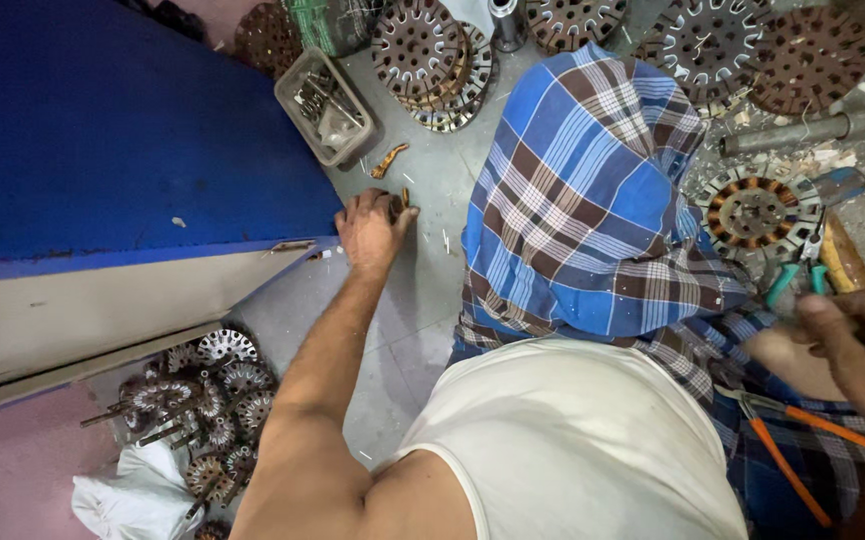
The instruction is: The person uses pliers and a hammer to remove copper windings and insulation from a motor stator. They repeatedly cut and pry the windings, then hammer the stator to dislodge remaining material.
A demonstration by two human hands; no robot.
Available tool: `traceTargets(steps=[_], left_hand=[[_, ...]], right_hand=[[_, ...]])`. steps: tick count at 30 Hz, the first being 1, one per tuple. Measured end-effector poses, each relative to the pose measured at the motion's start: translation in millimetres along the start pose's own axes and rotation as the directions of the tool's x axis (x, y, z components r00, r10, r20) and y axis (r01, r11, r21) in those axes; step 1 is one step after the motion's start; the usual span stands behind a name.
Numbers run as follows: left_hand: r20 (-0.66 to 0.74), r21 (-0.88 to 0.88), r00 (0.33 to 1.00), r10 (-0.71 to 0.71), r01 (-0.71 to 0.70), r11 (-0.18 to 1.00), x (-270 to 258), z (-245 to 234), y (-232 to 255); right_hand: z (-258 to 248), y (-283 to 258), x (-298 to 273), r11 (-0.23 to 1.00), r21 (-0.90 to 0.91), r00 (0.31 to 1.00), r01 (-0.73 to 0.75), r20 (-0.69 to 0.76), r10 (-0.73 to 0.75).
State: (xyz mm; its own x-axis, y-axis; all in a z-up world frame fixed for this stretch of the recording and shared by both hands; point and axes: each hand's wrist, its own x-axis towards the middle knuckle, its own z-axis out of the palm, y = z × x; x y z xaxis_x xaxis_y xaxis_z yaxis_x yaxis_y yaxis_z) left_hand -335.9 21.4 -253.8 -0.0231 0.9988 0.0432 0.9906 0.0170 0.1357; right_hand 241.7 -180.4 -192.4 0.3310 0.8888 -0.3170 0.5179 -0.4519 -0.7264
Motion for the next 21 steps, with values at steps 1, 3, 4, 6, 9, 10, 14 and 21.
traceTargets(steps=[1,3,4,6,9,10,14,21], left_hand=[[0.008,0.006,1.0,0.007,-0.007,1.0,-1,-2,-2],[0.025,0.001,1.0,0.007,-0.007,1.0,0,-6,-5],[0.038,-0.011,0.999,0.002,-0.002,1.0,0,-8,-6],[-0.012,0.002,1.0,0.029,-0.029,1.0,-2,-15,-6],[-0.125,-0.046,0.986,0.107,-0.113,0.992,-1,-37,12],[-0.107,-0.137,0.989,0.105,-0.119,0.983,1,-50,21],[-0.204,-0.268,0.906,0.371,-0.416,0.869,15,-111,89],[-0.363,-0.504,0.712,0.601,-0.693,0.516,5,-157,242]], right_hand=[[2,17,7,0.999,-0.014,0.998,-0.046,-0.032,0.045],[1,42,21,0.994,-0.042,0.992,-0.103,-0.072,0.1],[-1,49,26,0.991,-0.058,0.99,-0.119,-0.081,0.114],[-7,49,34,0.994,-0.062,0.993,-0.094,-0.078,0.089],[-15,29,31,0.987,-0.157,0.993,0.037,-0.105,-0.053],[-16,22,30,0.956,-0.281,0.985,0.083,-0.121,-0.121],[3,8,54,0.986,-0.163,0.981,0.034,-0.182,-0.063],[50,27,88,0.959,-0.213,0.93,0.185,-0.279,-0.242]])
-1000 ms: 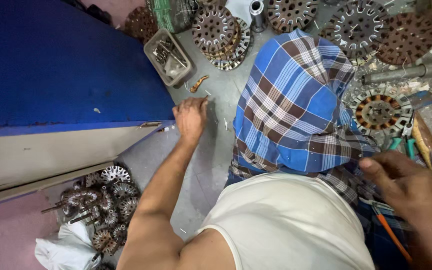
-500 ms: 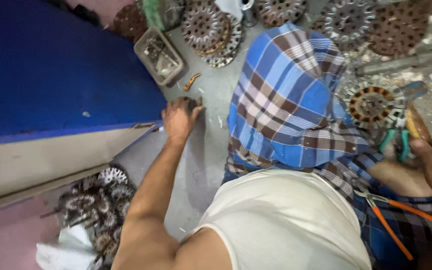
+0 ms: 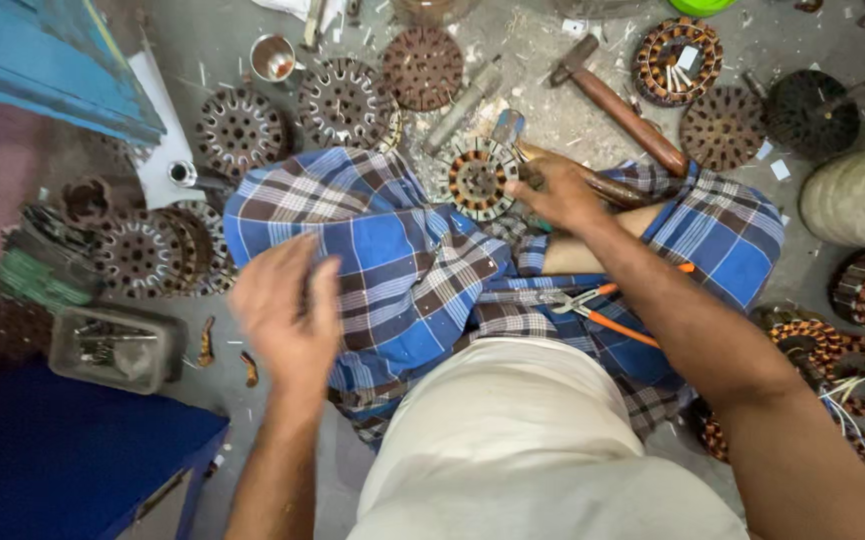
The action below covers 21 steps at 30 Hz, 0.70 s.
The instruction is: The person uses pliers and a hammer to remove copper windings and insulation from a motor stator. They repeatedly cut and pry the windings, then hammer the stator to dislodge remaining material.
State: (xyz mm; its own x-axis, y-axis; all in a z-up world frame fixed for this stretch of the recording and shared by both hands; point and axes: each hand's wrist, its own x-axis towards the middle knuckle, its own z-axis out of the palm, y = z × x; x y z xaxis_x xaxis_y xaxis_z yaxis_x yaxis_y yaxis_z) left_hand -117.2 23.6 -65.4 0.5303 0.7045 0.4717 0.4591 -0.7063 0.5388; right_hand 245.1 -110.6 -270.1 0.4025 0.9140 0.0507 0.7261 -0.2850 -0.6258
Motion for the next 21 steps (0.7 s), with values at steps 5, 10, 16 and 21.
traceTargets(steps=[5,10,16,21], left_hand=[[0.178,-0.25,0.976,0.121,-0.074,0.965,47,91,14],[0.4,-0.638,0.897,-0.186,0.419,0.646,75,175,9],[0.755,-0.648,0.652,-0.07,0.758,0.071,85,214,25],[0.716,-0.696,0.678,-0.163,0.712,-0.095,100,218,18]], right_hand=[[16,-1,1,0.844,0.384,0.928,-0.373,0.143,0.345],[-16,-25,-17,0.379,0.857,0.859,-0.35,0.132,0.494],[-64,-78,-22,0.011,0.993,0.905,-0.115,0.1,0.414],[-77,-79,-16,0.768,0.478,0.889,-0.426,0.064,0.453]])
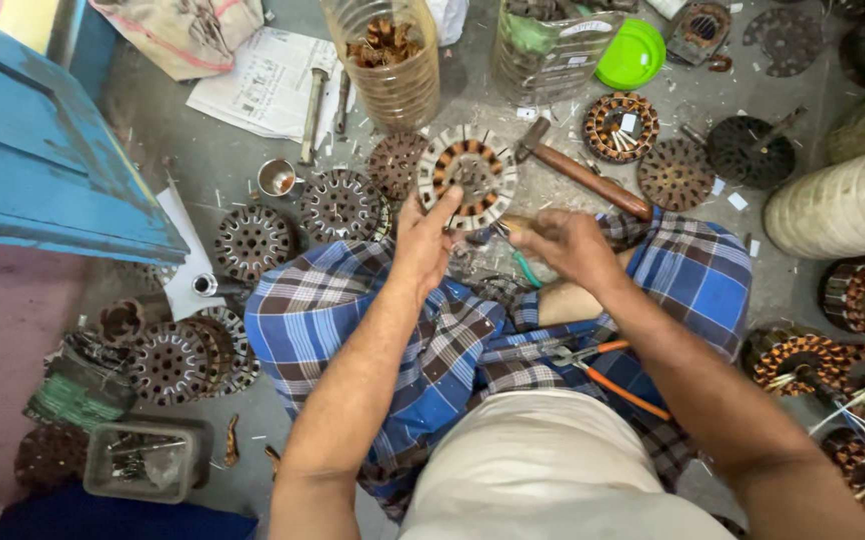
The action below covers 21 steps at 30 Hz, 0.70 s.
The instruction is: The person uses pliers and a hammer to remove copper windings and insulation from a motor stator. They repeatedly cut and pry the windings, then hammer the stator to dislodge remaining material.
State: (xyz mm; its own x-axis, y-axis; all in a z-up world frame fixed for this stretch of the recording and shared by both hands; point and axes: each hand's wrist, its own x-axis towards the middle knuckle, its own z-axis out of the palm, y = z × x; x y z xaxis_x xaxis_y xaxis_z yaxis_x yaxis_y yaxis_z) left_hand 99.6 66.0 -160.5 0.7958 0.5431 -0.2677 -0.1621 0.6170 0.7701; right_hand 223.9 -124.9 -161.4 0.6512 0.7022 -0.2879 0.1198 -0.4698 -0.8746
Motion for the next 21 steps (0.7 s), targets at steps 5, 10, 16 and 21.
traceTargets(steps=[5,10,16,21], left_hand=[[-0.094,-0.254,0.994,0.051,-0.074,0.964,-3,-10,0],[-0.165,-0.311,0.986,0.015,-0.066,0.948,-4,-9,1],[-0.145,-0.23,0.98,0.137,-0.169,0.958,-3,-10,3],[-0.218,-0.248,0.973,0.08,-0.135,0.959,-3,-12,6]], right_hand=[[27,41,10,0.408,-0.902,0.986,0.141,0.166,0.026],[49,59,15,0.56,-0.824,0.994,-0.089,-0.041,0.098],[21,48,17,0.791,-0.611,0.993,-0.044,0.063,0.103],[-8,36,-9,0.997,0.01,0.997,-0.077,0.017,0.077]])
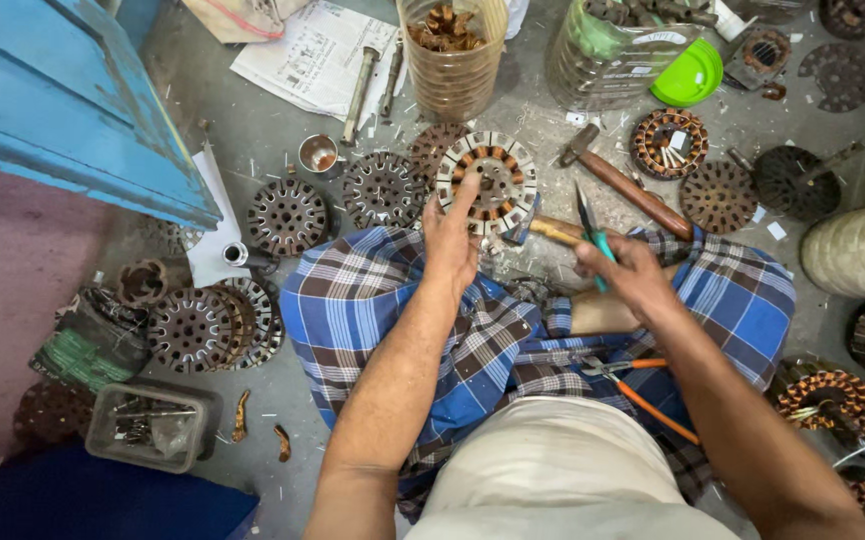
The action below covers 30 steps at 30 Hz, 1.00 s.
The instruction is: The person uses pliers and a hammer to remove copper windings and insulation from a motor stator. They repeatedly cut and pry the windings, then hammer the stator to dislodge remaining material.
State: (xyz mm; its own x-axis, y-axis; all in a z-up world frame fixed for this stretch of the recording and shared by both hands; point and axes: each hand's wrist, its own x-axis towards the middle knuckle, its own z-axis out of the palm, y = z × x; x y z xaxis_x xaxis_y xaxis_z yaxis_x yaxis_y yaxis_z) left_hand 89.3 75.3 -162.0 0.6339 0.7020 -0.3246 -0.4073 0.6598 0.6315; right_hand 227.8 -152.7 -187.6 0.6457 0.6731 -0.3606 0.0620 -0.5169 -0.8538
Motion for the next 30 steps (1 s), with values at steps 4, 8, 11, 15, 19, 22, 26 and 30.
traceTargets(steps=[4,8,11,15,19,22,26,30], left_hand=[[0.035,-0.01,0.999,0.037,-0.036,0.999,1,0,-4],[0.07,0.036,0.984,0.161,-0.164,0.986,2,-1,-10],[0.071,0.04,0.989,0.134,-0.137,0.99,1,-3,-11],[0.103,0.118,0.983,0.149,-0.161,0.98,-3,-2,-12],[0.088,0.087,0.996,0.005,-0.013,0.996,-4,5,-3],[0.144,-0.002,0.986,-0.087,0.088,0.996,-8,10,3],[0.068,0.102,0.995,-0.072,0.065,0.993,-3,12,5],[-0.113,0.231,0.994,-0.001,0.027,0.973,5,1,-4]], right_hand=[[-1,-13,-30,0.999,-0.024,0.98,0.044,0.196,-0.039],[8,-36,-39,0.985,-0.17,0.98,-0.009,0.197,0.043],[13,-49,-37,0.991,-0.132,0.977,0.01,0.214,0.018],[20,-42,-29,1.0,-0.029,0.983,-0.006,0.186,0.011],[30,-24,-13,0.989,0.151,0.964,-0.002,0.262,-0.039],[39,-20,-17,0.73,0.683,0.846,0.029,0.372,-0.382],[34,-51,-42,0.727,0.033,0.724,0.685,0.073,-0.686],[24,-112,-45,0.645,-0.125,0.649,0.754,-0.016,-0.761]])
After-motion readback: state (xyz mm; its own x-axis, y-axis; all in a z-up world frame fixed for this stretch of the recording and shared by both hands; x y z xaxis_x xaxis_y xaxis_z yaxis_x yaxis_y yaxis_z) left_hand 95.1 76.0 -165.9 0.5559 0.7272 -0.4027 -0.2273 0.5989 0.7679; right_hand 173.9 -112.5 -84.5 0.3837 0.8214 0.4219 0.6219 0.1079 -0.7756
